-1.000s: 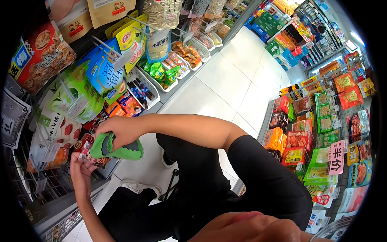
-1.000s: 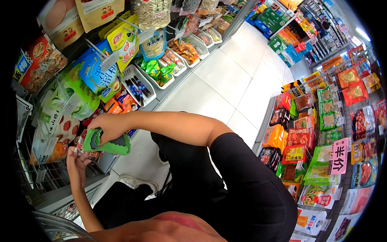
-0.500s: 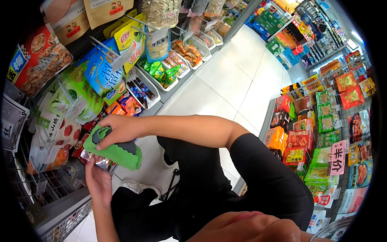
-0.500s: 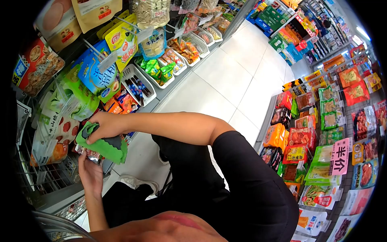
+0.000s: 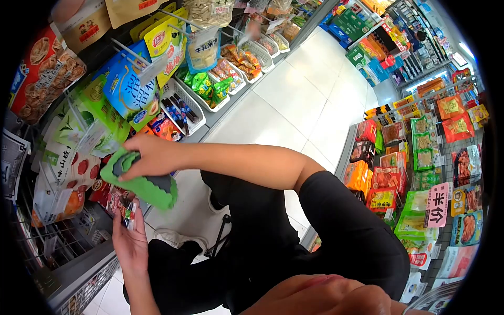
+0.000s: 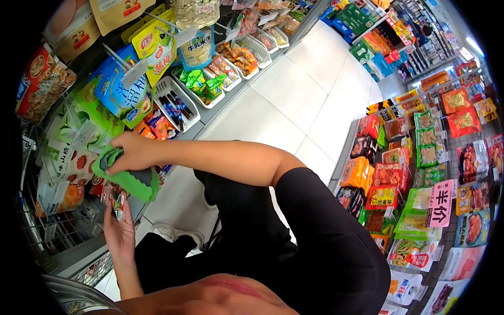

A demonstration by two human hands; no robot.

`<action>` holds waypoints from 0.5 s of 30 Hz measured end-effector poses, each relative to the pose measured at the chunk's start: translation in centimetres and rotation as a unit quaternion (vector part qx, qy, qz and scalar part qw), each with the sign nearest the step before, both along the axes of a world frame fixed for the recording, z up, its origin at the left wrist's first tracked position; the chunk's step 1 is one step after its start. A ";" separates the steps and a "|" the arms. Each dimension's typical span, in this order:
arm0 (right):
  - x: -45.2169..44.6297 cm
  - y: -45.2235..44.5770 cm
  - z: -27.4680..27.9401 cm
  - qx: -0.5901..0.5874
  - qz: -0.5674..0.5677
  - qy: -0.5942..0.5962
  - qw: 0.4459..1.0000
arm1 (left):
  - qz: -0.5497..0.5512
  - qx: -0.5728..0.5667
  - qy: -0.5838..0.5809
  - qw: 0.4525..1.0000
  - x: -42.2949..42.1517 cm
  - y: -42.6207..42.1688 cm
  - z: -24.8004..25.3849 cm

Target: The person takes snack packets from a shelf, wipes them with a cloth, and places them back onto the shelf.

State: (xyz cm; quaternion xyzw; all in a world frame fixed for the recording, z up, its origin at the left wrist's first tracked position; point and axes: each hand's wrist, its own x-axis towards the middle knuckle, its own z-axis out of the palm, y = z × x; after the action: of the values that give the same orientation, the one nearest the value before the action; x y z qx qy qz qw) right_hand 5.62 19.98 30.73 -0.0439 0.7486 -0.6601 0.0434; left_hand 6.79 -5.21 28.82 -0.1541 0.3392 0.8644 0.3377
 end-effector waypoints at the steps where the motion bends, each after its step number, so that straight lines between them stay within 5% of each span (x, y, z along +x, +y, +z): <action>1: -0.2 0.4 0.2 -0.002 -0.016 -0.015 1.000 | 0.014 -0.016 -0.034 0.999 -0.2 -0.2 -0.8; 5: -0.9 0.8 -1.0 -0.017 -0.048 -0.013 0.999 | -0.066 -0.076 -0.121 0.988 1.1 0.1 -3.7; 9: -0.7 1.0 -0.4 0.027 -0.044 -0.012 0.999 | -0.022 -0.078 0.003 0.997 -0.7 -1.1 -2.6; 15: -1.3 0.8 -2.0 0.003 -0.059 0.039 0.998 | -0.055 -0.113 -0.014 0.992 1.2 -0.4 -4.4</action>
State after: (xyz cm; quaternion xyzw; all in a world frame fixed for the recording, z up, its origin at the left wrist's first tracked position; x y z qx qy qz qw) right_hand 4.30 20.80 28.70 -0.0254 0.7527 -0.6574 -0.0242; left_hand 7.96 -5.61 24.40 -0.1844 0.4380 0.7983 0.3700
